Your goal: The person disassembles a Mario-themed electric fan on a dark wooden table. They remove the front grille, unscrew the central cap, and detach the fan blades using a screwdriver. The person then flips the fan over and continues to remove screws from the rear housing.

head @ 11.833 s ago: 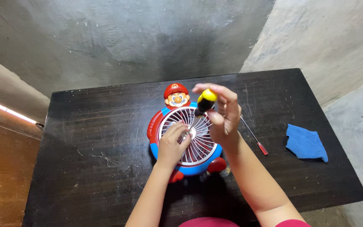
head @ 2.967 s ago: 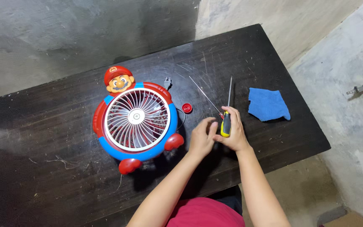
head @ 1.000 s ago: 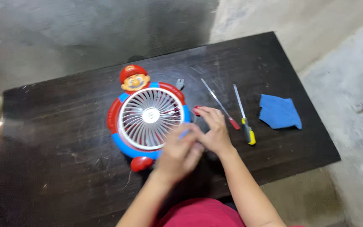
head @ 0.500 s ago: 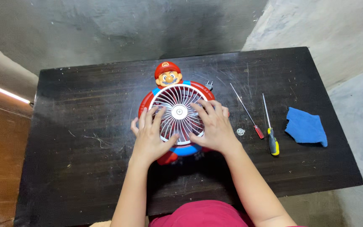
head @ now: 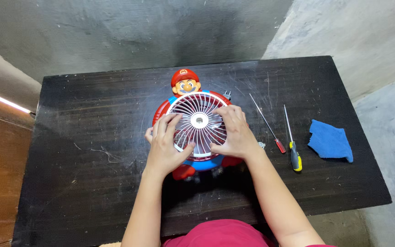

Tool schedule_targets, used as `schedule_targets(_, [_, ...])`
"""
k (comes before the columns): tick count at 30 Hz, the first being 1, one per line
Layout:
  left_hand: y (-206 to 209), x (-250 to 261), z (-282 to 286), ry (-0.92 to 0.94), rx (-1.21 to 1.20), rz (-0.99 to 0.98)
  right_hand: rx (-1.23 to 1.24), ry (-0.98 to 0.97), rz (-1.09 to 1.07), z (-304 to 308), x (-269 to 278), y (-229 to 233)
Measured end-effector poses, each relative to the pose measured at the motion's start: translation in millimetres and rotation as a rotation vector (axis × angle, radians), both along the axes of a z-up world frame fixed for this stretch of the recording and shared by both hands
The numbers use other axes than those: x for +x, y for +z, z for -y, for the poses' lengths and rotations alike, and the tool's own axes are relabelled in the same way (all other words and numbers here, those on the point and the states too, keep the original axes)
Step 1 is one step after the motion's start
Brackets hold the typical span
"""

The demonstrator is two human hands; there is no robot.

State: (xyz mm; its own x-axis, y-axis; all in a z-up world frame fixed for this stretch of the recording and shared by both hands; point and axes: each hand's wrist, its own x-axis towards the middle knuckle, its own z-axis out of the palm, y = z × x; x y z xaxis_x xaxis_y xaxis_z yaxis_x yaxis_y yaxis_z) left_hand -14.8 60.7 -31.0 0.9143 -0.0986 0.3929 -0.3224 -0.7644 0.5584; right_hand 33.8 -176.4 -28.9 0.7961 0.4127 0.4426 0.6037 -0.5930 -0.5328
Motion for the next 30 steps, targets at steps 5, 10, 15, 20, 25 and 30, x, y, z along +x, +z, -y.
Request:
schedule_targets(5, [3.1,-0.7,-0.2,-0.007,-0.011,0.051,0.035,0.017,0.027,2.1,1.3,0.2])
schedule_targets(10, [7.3,-1.0,-1.0,-0.041,-0.067,0.096,0.078,0.015,0.023,5.2,0.2,2.4])
schedule_targets(15, [2.1,0.0,2.0,-0.021,-0.126,0.127,0.121,-0.032,-0.007,14.0,-2.8,0.7])
schedule_targets(20, [-6.4,8.7,8.6,-0.005,-0.237,0.129,0.148,-0.162,0.024,32.6,-4.0,-11.5])
schedule_targets(25, [-9.9,21.4,19.9,-0.022,-0.195,0.09,0.169,-0.375,0.057,60.4,-4.1,-39.4])
schedule_targets(30, [-10.2,39.2,34.0,-0.113,0.04,0.101,0.148,-0.641,0.026,96.7,1.7,-70.3])
